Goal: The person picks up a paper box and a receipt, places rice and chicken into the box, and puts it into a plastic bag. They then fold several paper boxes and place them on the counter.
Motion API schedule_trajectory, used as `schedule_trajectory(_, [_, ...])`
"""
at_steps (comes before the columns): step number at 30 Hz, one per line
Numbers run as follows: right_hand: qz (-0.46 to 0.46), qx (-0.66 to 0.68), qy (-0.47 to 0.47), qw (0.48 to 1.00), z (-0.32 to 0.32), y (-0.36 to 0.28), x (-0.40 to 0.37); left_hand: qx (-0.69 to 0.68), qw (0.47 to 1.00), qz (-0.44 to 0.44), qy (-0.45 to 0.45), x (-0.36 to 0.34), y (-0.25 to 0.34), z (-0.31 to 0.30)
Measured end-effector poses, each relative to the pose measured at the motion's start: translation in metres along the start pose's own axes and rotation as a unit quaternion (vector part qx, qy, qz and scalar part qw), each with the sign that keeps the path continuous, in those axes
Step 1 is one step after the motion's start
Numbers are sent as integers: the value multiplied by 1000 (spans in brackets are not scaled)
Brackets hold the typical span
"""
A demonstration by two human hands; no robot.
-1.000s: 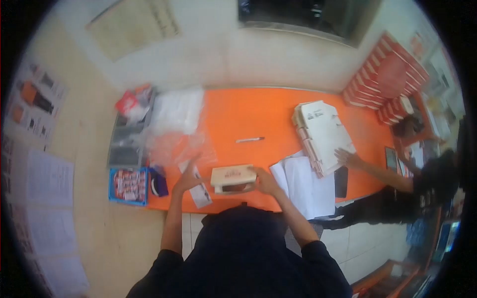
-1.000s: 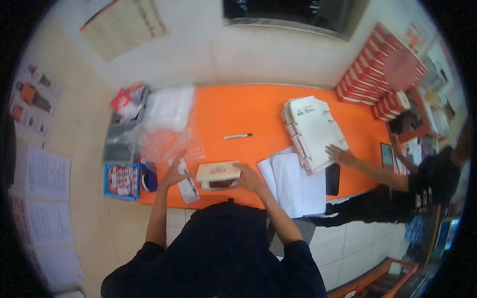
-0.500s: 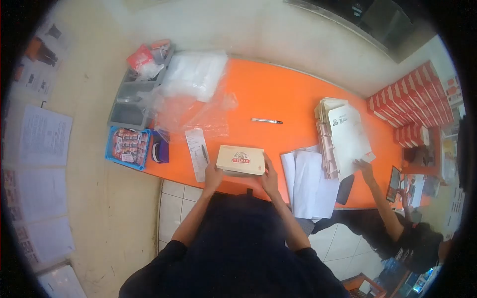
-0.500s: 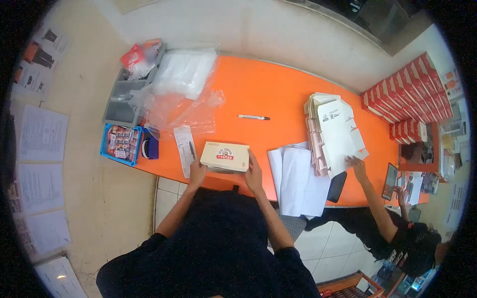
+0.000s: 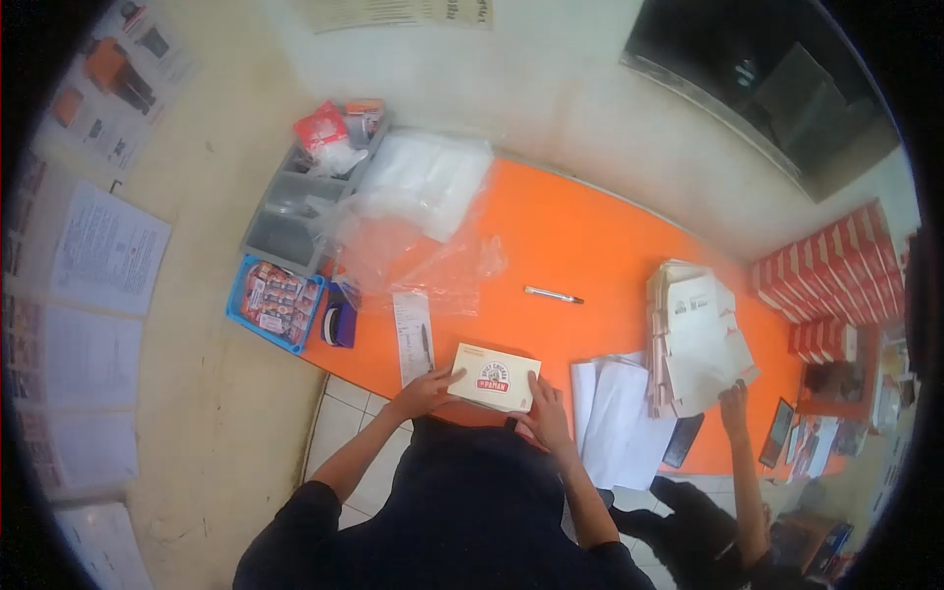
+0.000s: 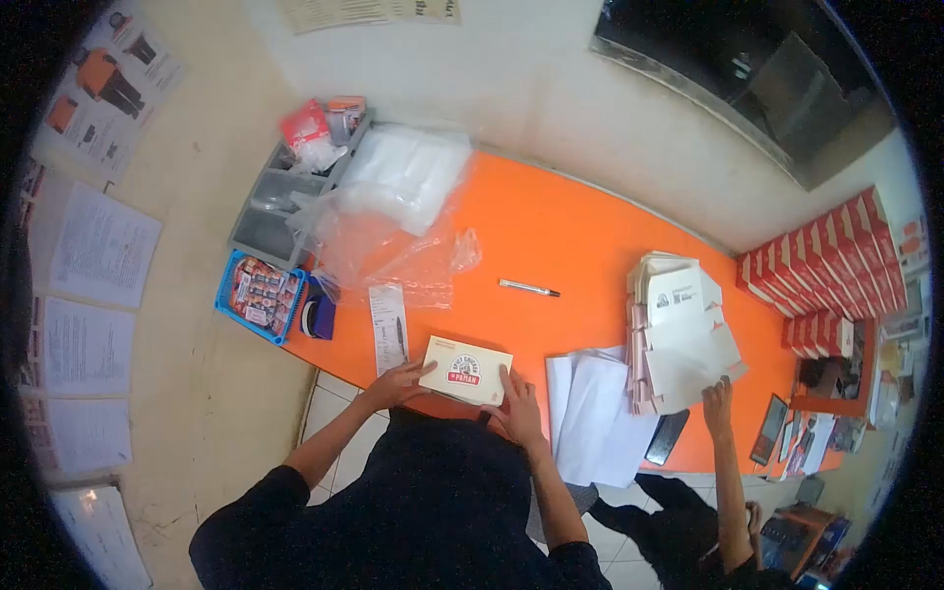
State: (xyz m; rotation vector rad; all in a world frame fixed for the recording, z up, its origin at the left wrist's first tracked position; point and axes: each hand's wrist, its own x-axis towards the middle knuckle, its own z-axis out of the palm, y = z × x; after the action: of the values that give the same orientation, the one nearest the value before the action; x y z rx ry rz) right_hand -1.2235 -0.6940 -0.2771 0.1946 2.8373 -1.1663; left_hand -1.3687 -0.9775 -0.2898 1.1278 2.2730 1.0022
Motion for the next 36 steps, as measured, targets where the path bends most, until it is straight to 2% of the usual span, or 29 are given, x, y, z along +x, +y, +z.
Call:
schedule_trajectory(1, [5, 58, -19, 998, 3, 6, 2, 1, 1000, 13, -12, -3, -15, 8])
schedule_trajectory(3, [7, 92, -35, 995, 9, 12, 1, -29, 999, 5, 21, -6, -21, 16])
schedule_trajectory(4, [7, 52, -29, 998, 10, 13, 3, -44, 998, 4, 37, -6, -23, 21])
schedule_trajectory(5, [7, 13, -22, 1000, 7, 9, 7, -1, 998, 13, 64, -4, -20, 23])
schedule_trajectory(7, [5, -176, 17, 984, -15, -33, 11, 82, 989, 32, 115, 2, -9, 21])
schedule_trajectory(10, [-70, -131, 38, 988, -20, -35, 16, 70, 994, 38, 71, 15, -16, -11])
schedule_trajectory(11, [-92, -123, 16, 988, -10, -21, 13, 46, 981, -6, 189, 11, -67, -4])
schedule_trajectory(12, [-114, -114, -7, 987, 9, 1, 7, 71, 941, -58, 325, 32, -61, -32])
schedule_trajectory(13, [-135, -105, -29, 985, 24, 18, 4, 77, 875, -115, 465, 53, -53, -62])
schedule_trajectory(14, [-154, -103, 7, 983, 30, 23, 6, 63, 795, -159, 582, 75, -45, -92])
schedule_trajectory(15, [-144, -90, 10, 985, 32, 22, 4, -30, 726, -151, 670, 101, -55, -128])
schedule_trajectory(16, [-135, -78, 15, 988, 33, 20, 4, -176, 727, -165, 643, 110, -93, -147])
schedule_trajectory(17, [-128, -66, 19, 989, 33, 20, 5, -314, 700, -188, 614, 119, -131, -165])
schedule_trajectory(18, [-132, -70, 18, 989, 36, 24, 5, -369, 692, -223, 579, 127, -164, -180])
schedule_trajectory(20, [-123, -67, -1, 990, 31, 23, 5, -302, 745, -292, 519, 152, -224, -196])
schedule_trajectory(22, [-125, -67, -6, 990, 33, 25, 7, -102, 811, -339, 467, 167, -266, -193])
schedule_trajectory(24, [-131, -67, -25, 989, 34, 28, 0, 50, 835, -354, 419, 180, -295, -183])
schedule_trajectory(26, [-144, -90, -24, 985, 35, 37, 5, 124, 843, -349, 391, 199, -320, -175])
schedule_trajectory(30, [-135, -96, -35, 985, 27, 34, 7, 149, 850, -333, 379, 218, -332, -175])
schedule_trajectory(33, [-223, -360, 53, 904, 17, 36, 10, 145, 863, -290, 388, 220, -331, -188])
schedule_trajectory(34, [-228, -352, 58, 906, 17, 36, 11, 133, 871, -260, 394, 219, -332, -194])
schedule_trajectory(36, [-186, -158, 18, 970, 21, 38, 14, 82, 892, -204, 396, 218, -331, -209])
